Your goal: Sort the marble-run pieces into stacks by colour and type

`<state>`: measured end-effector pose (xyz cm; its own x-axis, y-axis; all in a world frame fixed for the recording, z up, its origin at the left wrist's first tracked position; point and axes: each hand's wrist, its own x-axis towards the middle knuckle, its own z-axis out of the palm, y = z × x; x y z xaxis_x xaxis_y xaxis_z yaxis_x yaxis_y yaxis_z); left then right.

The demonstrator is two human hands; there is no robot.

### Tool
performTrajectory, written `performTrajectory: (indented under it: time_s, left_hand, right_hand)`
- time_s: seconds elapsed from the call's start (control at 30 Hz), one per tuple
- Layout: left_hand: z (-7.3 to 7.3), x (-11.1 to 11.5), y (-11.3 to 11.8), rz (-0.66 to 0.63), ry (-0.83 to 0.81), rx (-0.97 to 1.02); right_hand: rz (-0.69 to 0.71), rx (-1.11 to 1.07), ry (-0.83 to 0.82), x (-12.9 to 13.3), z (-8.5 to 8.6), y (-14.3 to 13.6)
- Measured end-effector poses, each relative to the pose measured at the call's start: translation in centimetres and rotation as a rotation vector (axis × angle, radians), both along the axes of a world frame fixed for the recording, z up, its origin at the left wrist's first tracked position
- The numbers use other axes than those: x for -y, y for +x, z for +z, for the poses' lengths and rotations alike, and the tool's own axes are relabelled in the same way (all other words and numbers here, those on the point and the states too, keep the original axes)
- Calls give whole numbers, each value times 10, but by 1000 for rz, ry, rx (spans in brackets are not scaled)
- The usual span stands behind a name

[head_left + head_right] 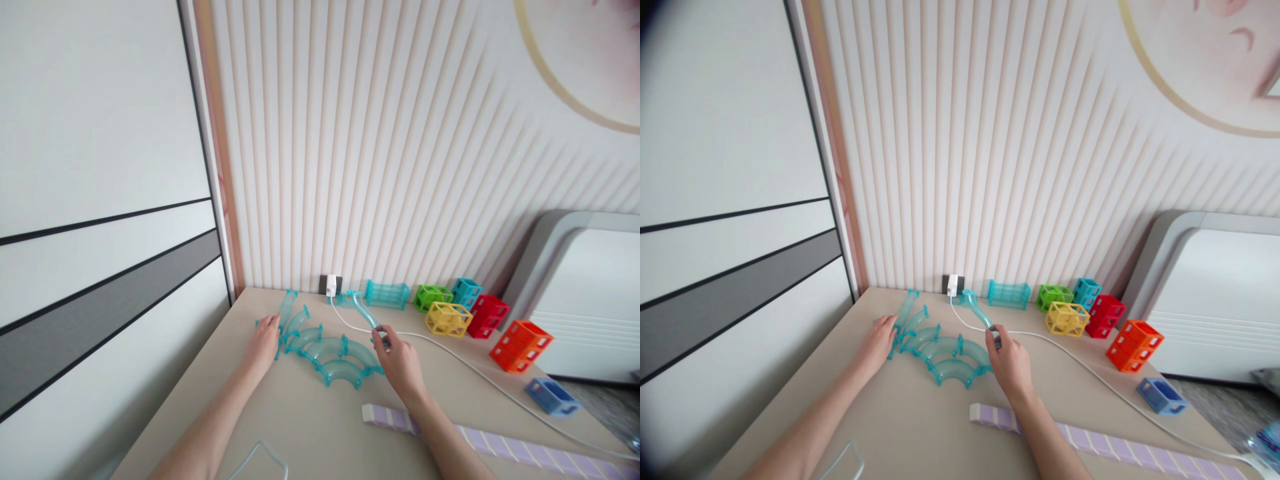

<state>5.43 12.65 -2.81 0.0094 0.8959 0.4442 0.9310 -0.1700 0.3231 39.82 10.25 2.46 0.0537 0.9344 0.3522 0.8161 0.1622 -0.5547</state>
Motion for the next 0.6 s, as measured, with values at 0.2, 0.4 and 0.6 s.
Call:
performTrajectory:
  time_s: [0.2,0.4,0.6]
  left_hand:
    - [2,0,-4,-13,-31,17]
    - [13,3,-7,-5,-50,39]
    - [19,5,-9,51,12,134]
  right_hand:
    - [3,-4,-1,0,2,-1]
    - [4,-9,0,-1,0,-1]
    - [11,-12,3,-1,0,0]
